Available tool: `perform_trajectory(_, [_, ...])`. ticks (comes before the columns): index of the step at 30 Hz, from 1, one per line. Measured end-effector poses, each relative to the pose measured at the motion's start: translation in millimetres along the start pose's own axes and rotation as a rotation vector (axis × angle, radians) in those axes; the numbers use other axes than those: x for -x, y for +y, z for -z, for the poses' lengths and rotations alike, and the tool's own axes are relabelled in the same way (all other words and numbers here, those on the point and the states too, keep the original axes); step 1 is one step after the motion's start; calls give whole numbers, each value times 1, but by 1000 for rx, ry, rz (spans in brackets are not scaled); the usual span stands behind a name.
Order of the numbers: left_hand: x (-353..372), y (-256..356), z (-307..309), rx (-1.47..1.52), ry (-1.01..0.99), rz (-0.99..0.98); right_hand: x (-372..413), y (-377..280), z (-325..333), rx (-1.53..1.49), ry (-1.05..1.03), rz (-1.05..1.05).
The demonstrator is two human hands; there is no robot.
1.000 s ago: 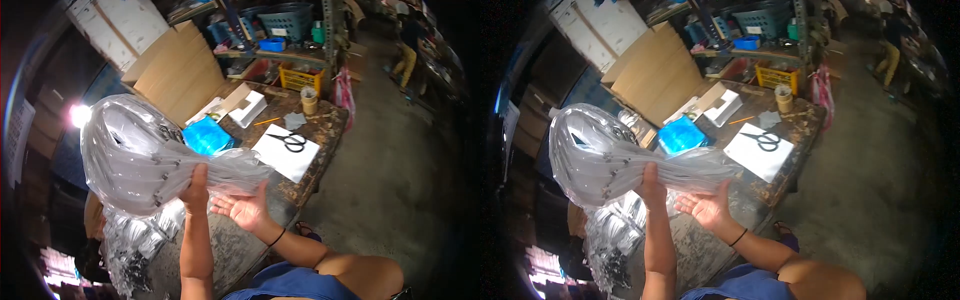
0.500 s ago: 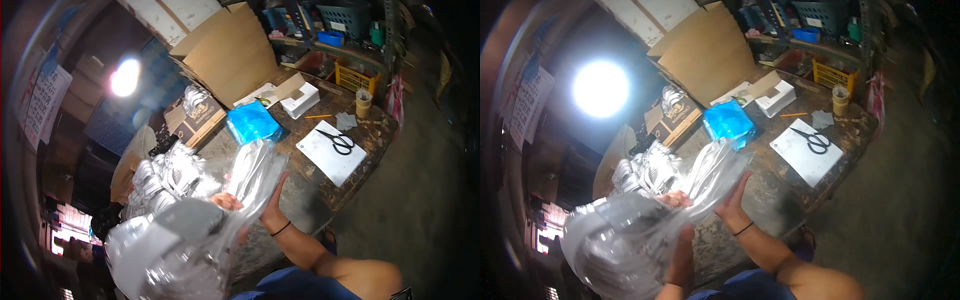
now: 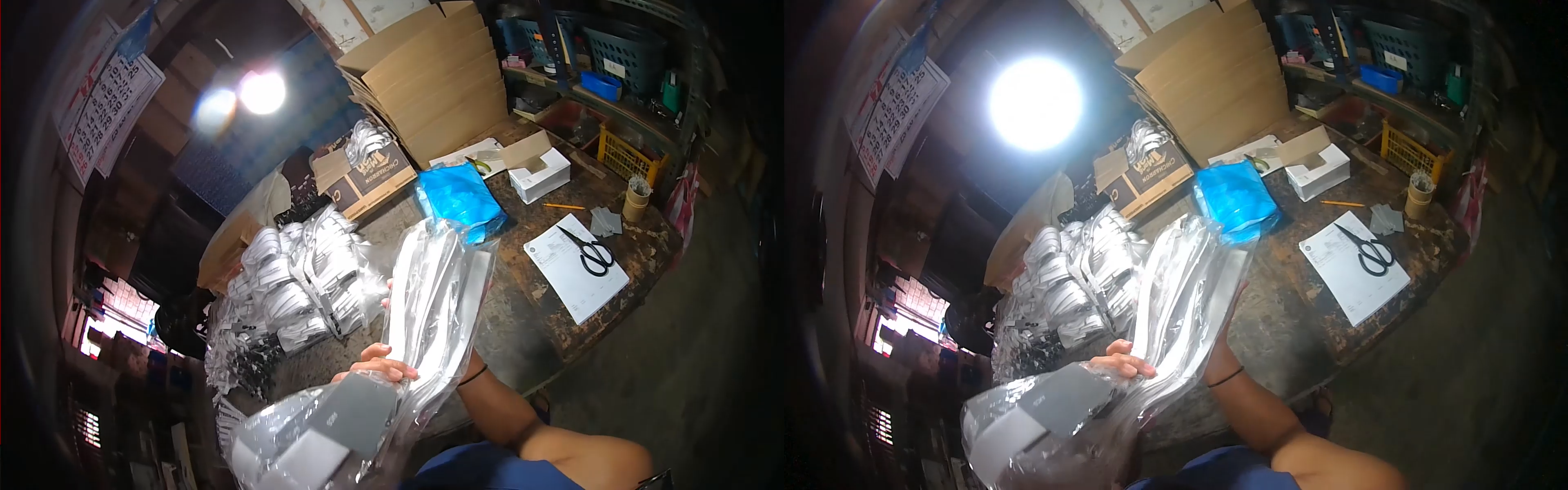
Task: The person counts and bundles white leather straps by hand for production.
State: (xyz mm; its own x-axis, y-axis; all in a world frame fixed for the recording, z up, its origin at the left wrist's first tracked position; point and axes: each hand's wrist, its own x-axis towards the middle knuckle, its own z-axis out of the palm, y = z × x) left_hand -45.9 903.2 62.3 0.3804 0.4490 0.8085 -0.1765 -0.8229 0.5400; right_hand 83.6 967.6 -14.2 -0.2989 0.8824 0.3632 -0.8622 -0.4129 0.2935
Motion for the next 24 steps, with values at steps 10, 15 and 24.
perform_trajectory(10, [3,14,5,-140,1,415,-3,4,-42,-482,-436,-631])
perform_trajectory(15, [5,23,5,-217,-12,669,13,-6,-21,-129,246,-168])
perform_trajectory(24, [-12,25,-12,-334,44,1164,5,-15,24,-66,238,-187])
